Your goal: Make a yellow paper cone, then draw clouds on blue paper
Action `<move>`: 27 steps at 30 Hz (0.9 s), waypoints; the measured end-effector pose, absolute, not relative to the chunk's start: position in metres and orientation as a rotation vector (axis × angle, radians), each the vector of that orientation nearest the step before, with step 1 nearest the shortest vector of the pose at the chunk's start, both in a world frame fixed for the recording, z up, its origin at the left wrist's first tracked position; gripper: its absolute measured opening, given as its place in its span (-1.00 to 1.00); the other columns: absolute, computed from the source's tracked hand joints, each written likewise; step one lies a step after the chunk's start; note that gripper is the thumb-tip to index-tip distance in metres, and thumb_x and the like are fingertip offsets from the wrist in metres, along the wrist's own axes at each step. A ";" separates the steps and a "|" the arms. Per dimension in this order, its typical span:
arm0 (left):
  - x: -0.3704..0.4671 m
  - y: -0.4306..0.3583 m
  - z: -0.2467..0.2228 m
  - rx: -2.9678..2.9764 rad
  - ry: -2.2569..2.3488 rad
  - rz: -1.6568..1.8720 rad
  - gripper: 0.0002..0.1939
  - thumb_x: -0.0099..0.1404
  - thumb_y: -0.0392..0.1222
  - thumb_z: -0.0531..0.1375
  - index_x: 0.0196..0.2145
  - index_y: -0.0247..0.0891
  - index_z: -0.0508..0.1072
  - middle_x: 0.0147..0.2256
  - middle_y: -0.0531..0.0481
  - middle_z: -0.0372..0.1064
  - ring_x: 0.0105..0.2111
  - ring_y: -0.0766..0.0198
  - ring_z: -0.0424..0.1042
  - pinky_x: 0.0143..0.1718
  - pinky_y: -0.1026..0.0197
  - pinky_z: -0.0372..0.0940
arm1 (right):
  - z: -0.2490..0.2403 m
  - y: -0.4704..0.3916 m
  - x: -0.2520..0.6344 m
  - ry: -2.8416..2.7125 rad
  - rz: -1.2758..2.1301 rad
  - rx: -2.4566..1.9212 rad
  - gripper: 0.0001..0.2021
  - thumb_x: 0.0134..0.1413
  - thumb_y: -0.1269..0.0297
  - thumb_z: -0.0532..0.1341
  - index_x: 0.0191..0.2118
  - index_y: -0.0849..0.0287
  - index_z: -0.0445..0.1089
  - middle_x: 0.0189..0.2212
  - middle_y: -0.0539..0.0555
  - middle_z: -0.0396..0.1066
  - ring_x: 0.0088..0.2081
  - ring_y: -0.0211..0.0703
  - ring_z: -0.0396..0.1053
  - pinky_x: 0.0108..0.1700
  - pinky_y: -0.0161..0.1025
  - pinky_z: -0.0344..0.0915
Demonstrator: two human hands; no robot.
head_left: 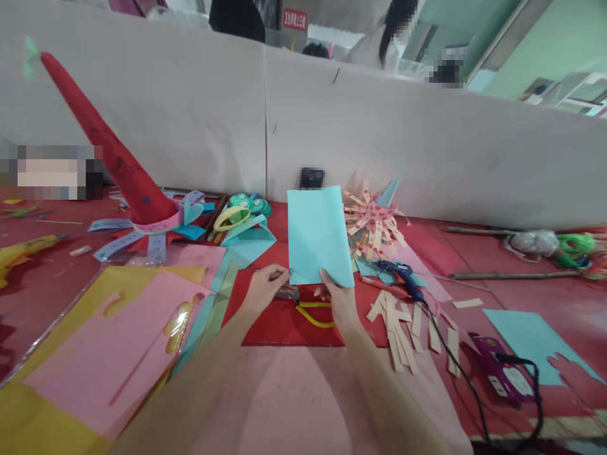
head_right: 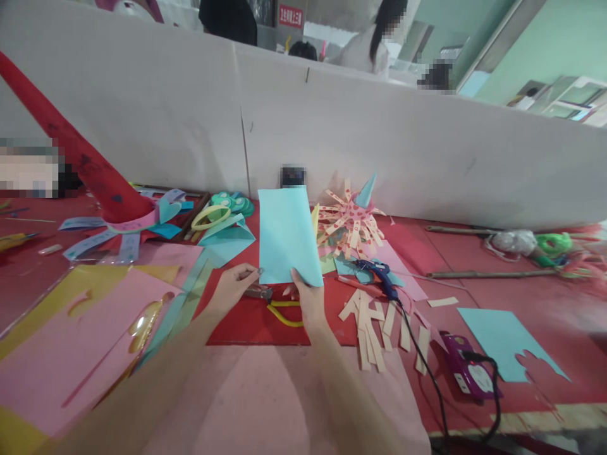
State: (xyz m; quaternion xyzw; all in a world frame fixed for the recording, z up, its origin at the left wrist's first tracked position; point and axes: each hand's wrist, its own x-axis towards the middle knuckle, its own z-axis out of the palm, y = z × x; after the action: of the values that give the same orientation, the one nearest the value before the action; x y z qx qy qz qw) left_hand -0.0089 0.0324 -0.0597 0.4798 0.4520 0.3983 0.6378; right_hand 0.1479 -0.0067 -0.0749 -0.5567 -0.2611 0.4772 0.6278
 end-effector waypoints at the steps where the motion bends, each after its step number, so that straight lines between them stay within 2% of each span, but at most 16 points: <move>1: -0.009 0.033 -0.060 1.098 1.032 0.912 -0.72 -0.07 0.00 0.25 -0.52 -0.26 0.32 -0.62 0.13 0.36 -0.57 0.23 0.45 -0.48 0.21 0.40 | -0.075 -0.007 0.148 -0.599 1.096 -1.273 -0.72 -0.26 0.13 0.32 -0.62 0.23 0.29 -0.79 -0.02 0.31 -0.71 -0.30 0.20 -0.63 -0.34 0.08; 27: -0.008 0.033 -0.060 1.085 1.045 0.911 -0.71 -0.07 0.02 0.24 -0.54 -0.25 0.31 -0.63 0.13 0.35 -0.57 0.21 0.45 -0.46 0.18 0.40 | -0.073 -0.008 0.148 -0.581 1.113 -1.268 -0.72 -0.26 0.12 0.31 -0.58 0.23 0.30 -0.79 -0.04 0.30 -0.71 -0.29 0.22 -0.62 -0.33 0.11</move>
State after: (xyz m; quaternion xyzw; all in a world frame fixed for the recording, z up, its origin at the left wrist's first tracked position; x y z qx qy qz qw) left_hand -0.0080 0.0325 -0.0598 0.4752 0.4575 0.3990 0.6369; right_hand 0.1477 -0.0083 -0.0728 -0.5532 -0.2534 0.4857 0.6276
